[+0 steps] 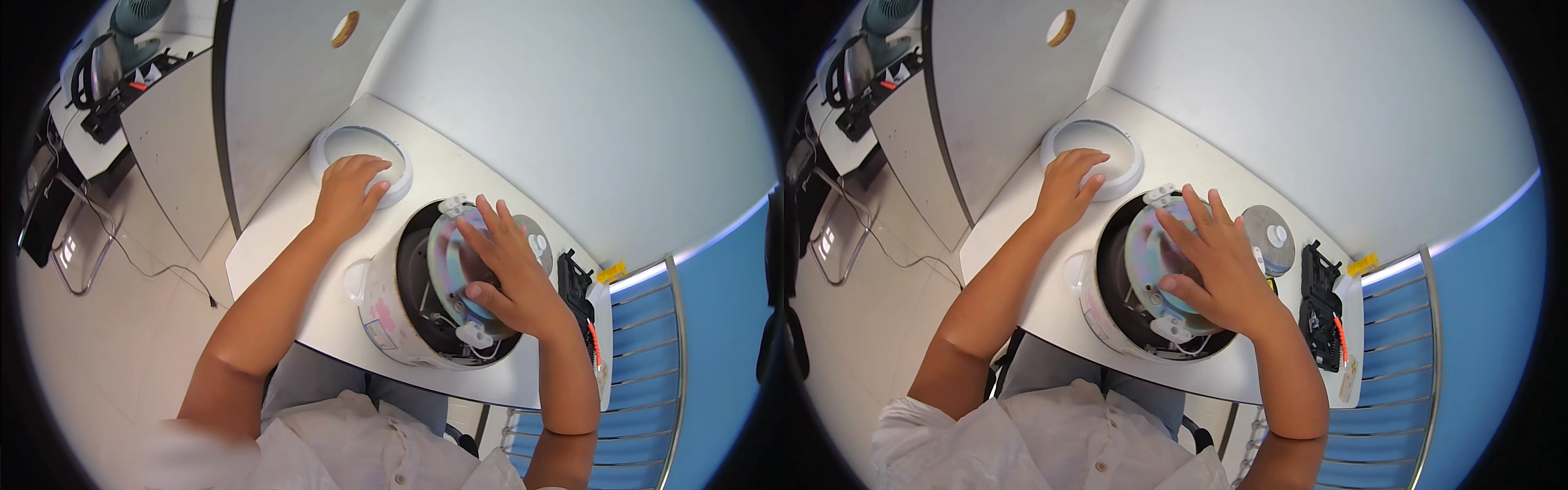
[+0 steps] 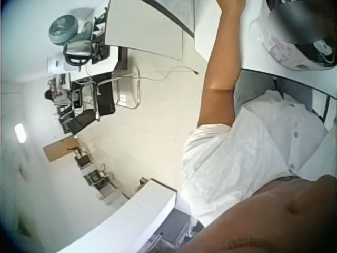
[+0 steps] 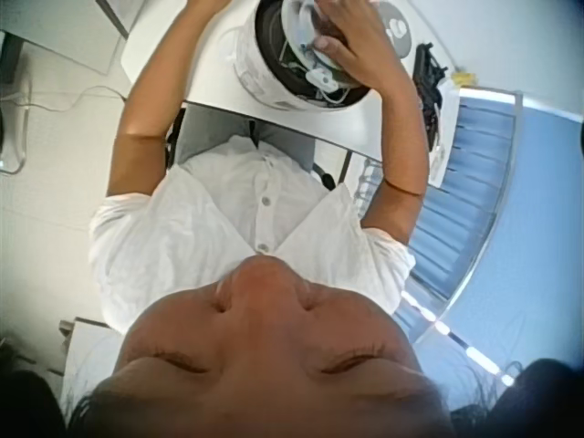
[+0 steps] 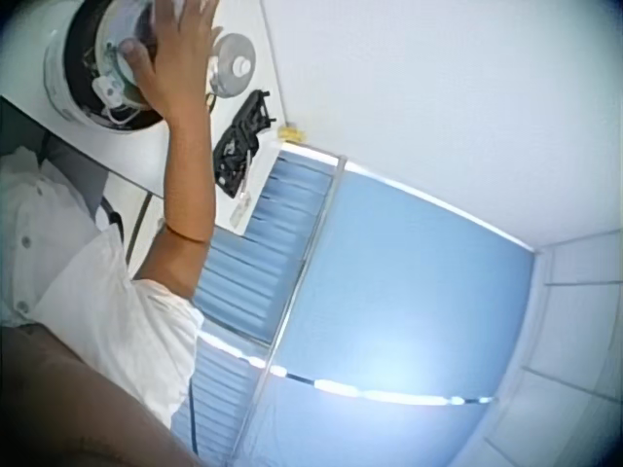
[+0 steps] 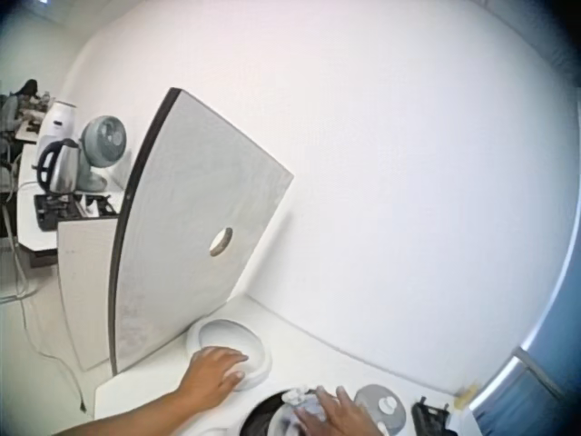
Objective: The person assembles a cylindrical electronic device by placing a metal disc over internal wiring, securing it with screws, and fitting a white plastic ring around the top. They use a screwdriver to tighten the screws and handle the components with both hands.
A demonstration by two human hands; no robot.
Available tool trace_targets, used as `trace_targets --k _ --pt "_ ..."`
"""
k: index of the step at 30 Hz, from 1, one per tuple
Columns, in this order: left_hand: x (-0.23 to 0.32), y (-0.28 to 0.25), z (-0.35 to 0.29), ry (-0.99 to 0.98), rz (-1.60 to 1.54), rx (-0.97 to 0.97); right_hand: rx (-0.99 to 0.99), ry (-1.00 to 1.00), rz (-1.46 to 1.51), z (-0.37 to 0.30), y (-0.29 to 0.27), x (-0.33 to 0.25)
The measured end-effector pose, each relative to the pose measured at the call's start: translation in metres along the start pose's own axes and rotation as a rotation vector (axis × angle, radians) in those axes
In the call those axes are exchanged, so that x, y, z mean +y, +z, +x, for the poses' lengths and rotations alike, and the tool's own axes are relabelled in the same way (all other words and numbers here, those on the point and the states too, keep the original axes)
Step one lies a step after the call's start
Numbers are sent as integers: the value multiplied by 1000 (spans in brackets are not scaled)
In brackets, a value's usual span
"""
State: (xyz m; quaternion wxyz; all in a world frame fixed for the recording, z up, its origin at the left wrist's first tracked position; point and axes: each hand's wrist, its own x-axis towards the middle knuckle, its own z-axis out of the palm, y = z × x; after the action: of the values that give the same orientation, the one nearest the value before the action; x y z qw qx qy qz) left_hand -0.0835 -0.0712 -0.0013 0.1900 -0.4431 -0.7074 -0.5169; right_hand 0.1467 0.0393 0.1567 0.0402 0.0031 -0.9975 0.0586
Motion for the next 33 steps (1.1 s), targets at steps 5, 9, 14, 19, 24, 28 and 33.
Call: trace_targets --k 5,9,14,19,24,28,33 --pt "4 3 -4 -51 -32 30 -65 22 82 2 9 4" --pt "5 3 -5 -32 -32 37 -39 18 76 4 12 1" --pt "5 3 -6 -56 -49 -2 -36 14 65 3 15 4" --pt "4 2 -5 -84 -59 1 -19 10 77 3 17 5" --pt "4 5 -5 -80 -52 13 -13 13 69 3 17 3" --pt "2 4 -6 -93 -42 -5 -24 9 73 5 17 6" --pt "1 6 -5 -89 -54 -16 -41 16 104 5 13 6"
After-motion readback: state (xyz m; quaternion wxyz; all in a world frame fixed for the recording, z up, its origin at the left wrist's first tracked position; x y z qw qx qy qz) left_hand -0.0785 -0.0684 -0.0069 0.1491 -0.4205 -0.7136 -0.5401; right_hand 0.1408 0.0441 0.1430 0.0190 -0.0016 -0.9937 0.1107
